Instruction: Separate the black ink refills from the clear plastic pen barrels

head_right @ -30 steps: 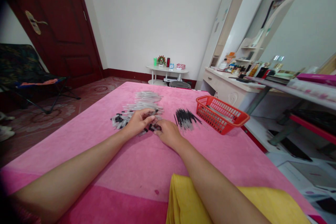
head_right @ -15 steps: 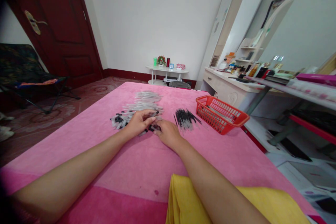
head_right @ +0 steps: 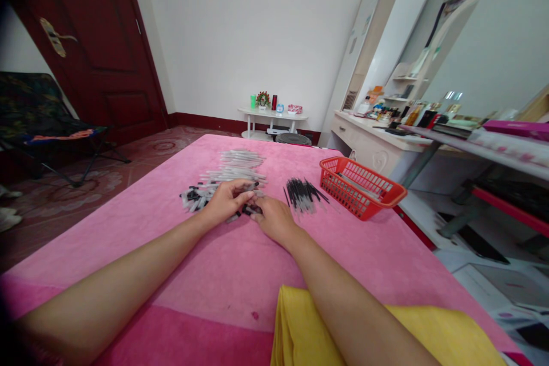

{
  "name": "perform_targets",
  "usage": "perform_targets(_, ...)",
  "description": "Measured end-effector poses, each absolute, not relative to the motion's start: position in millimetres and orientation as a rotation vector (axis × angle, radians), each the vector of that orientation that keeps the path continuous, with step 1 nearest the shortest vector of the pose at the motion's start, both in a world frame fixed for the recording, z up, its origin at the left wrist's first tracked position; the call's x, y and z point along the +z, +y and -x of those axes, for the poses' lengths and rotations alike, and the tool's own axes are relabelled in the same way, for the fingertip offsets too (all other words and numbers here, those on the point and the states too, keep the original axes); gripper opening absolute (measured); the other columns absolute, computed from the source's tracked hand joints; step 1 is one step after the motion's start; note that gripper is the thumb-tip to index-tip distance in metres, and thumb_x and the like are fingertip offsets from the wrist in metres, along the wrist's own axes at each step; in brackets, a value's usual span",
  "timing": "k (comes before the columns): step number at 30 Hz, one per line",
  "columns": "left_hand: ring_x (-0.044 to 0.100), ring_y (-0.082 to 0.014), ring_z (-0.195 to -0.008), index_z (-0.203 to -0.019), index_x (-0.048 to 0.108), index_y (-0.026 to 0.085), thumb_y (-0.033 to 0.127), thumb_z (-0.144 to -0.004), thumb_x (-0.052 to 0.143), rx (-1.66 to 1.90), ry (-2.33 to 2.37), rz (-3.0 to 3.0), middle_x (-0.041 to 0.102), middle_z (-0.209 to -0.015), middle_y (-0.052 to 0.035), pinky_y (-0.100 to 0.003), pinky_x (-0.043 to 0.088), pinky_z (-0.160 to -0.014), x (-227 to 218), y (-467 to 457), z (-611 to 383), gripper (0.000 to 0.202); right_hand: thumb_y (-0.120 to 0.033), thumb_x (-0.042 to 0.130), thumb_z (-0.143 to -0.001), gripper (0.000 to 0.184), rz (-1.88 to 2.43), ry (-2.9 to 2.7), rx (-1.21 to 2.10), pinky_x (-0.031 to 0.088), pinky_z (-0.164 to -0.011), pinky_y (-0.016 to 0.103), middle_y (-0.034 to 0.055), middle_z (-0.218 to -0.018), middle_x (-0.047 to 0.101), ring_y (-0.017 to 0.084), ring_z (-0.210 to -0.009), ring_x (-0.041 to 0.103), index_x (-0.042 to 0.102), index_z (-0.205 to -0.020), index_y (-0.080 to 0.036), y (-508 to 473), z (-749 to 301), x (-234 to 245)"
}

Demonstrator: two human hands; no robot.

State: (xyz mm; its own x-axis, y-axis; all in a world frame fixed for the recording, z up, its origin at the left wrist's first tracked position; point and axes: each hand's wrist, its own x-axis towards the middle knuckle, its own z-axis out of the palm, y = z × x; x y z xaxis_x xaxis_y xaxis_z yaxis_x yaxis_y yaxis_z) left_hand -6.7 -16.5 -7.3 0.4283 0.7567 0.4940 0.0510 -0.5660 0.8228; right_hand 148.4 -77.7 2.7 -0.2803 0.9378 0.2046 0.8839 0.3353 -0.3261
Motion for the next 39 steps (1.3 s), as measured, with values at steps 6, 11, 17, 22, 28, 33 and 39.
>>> perform_targets(6,0.063,-0.0178,-0.077,-0.099,0.066,0.014,0.023,-0.076,0.059,1.188,0.682,-1.918,0.069,-0.085,-0.0058,-0.029,0.051,-0.071,-7.2,-16.0,6.7,0.026,-0.025,0.059,-0.078,0.031,1.626,-2.252,0.207,0.039,-0.074,0.025,0.0052,-0.107,0.066,0.018,-0.09,0.06,0.063,-0.109,-0.022,-78.2,-147.6,3.3)
perform_targets(11,0.063,-0.018,-0.078,-0.1,0.066,0.015,0.026,-0.076,0.06,1.18,0.673,-1.894,0.069,-0.087,-0.0061,-0.029,0.051,-0.071,-8.7,-15.8,5.7,0.027,-0.025,0.06,-0.078,0.032,1.641,-2.252,0.196,0.039,-0.073,0.025,0.0047,-0.107,0.065,0.018,-0.089,0.06,0.062,-0.11,-0.023,-78.6,-147.4,3.3)
perform_targets(17,0.064,-0.0179,-0.078,-0.099,0.066,0.014,0.026,-0.077,0.06,1.181,0.67,-1.901,0.069,-0.088,-0.0063,-0.028,0.051,-0.071,-6.9,-17.6,5.1,0.026,-0.025,0.06,-0.078,0.032,1.611,-2.253,0.188,0.039,-0.073,0.025,0.0051,-0.107,0.065,0.018,-0.089,0.06,0.062,-0.109,-0.022,-77.3,-148.7,1.4)
perform_targets(22,0.064,-0.0183,-0.078,-0.099,0.066,0.014,0.026,-0.077,0.059,1.182,0.69,-1.924,0.069,-0.089,-0.0065,-0.029,0.051,-0.072,-6.8,-17.2,5.7,0.026,-0.024,0.06,-0.078,0.032,1.609,-2.248,0.205,0.04,-0.074,0.025,0.005,-0.111,0.064,0.018,-0.089,0.06,0.062,-0.111,-0.023,-77.0,-147.8,1.7)
perform_targets(28,0.064,-0.0184,-0.078,-0.099,0.065,0.013,0.025,-0.077,0.059,1.17,0.672,-1.922,0.07,-0.088,-0.0066,-0.029,0.051,-0.072,-5.7,-18.8,5.5,0.025,-0.024,0.059,-0.078,0.033,1.604,-2.25,0.199,0.04,-0.074,0.025,0.0055,-0.109,0.065,0.018,-0.091,0.06,0.061,-0.111,-0.022,-76.7,-148.3,0.2)
perform_targets(33,0.064,-0.0188,-0.078,-0.1,0.065,0.013,0.025,-0.078,0.059,1.158,0.657,-1.908,0.07,-0.087,-0.0067,-0.03,0.052,-0.073,-5.3,-20.2,4.9,0.026,-0.024,0.059,-0.078,0.033,1.592,-2.255,0.184,0.04,-0.075,0.026,0.0047,-0.111,0.064,0.018,-0.093,0.06,0.061,-0.111,-0.022,-76.6,-149.1,-0.9)
perform_targets(39,0.065,-0.0211,-0.084,-0.099,0.066,0.013,0.022,-0.076,0.06,1.167,0.666,-1.914,0.07,-0.088,-0.0079,-0.032,0.051,-0.077,-3.1,-21.7,3.9,0.026,-0.024,0.059,-0.078,0.032,1.568,-2.252,0.166,0.04,-0.077,0.027,0.005,-0.112,0.064,0.02,-0.097,0.06,0.061,-0.109,-0.022,-75.6,-149.8,-4.0)
